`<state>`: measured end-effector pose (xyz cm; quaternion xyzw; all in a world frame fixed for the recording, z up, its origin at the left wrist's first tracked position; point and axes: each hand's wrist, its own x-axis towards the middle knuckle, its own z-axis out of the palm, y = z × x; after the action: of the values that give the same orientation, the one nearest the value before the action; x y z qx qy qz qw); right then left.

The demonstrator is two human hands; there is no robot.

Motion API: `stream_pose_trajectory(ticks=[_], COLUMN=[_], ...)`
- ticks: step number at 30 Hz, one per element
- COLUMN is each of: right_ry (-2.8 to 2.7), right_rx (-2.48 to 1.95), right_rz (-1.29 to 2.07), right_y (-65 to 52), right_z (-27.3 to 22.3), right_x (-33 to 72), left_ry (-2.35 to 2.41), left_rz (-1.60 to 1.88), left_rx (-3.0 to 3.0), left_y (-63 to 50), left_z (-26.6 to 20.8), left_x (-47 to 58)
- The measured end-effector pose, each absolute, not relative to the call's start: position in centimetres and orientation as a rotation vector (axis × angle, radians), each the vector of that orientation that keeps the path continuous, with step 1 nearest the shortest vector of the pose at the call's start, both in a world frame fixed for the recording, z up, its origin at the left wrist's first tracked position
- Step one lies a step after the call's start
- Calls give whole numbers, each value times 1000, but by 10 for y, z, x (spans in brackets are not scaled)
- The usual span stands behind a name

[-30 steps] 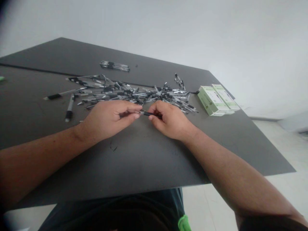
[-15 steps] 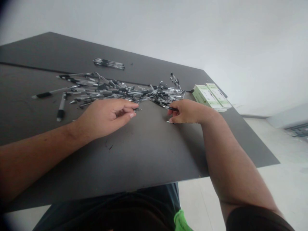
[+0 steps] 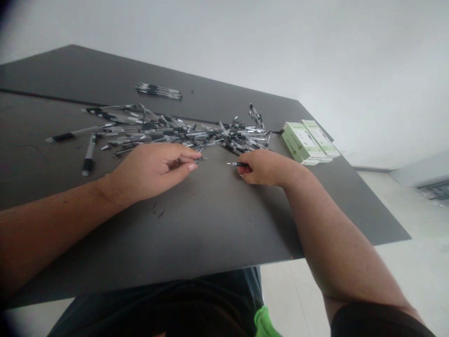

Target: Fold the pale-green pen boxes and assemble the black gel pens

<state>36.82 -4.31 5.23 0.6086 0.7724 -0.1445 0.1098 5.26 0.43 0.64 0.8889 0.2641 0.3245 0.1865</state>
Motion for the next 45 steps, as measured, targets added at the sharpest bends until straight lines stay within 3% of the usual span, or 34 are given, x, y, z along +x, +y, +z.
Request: stream_pose_trajectory(ticks=[15, 26, 32, 45], right_ry=[2911, 2965, 2953, 3160], right_rx=[2009, 2131, 2121, 1920], right_rz=[-716, -866, -1115, -1015], right_y=[-64, -74, -69, -70], right_z=[43, 32, 21, 22], right_x=[328, 294, 303, 318], left_ry=[599, 513, 589, 818], left_rz=[796, 787, 860, 1006], left_rx=[2364, 2483, 2490, 2171], left_y=[-3, -11, -11, -1], left_z=[4, 9, 11, 10], left_x=[57, 60, 59, 59])
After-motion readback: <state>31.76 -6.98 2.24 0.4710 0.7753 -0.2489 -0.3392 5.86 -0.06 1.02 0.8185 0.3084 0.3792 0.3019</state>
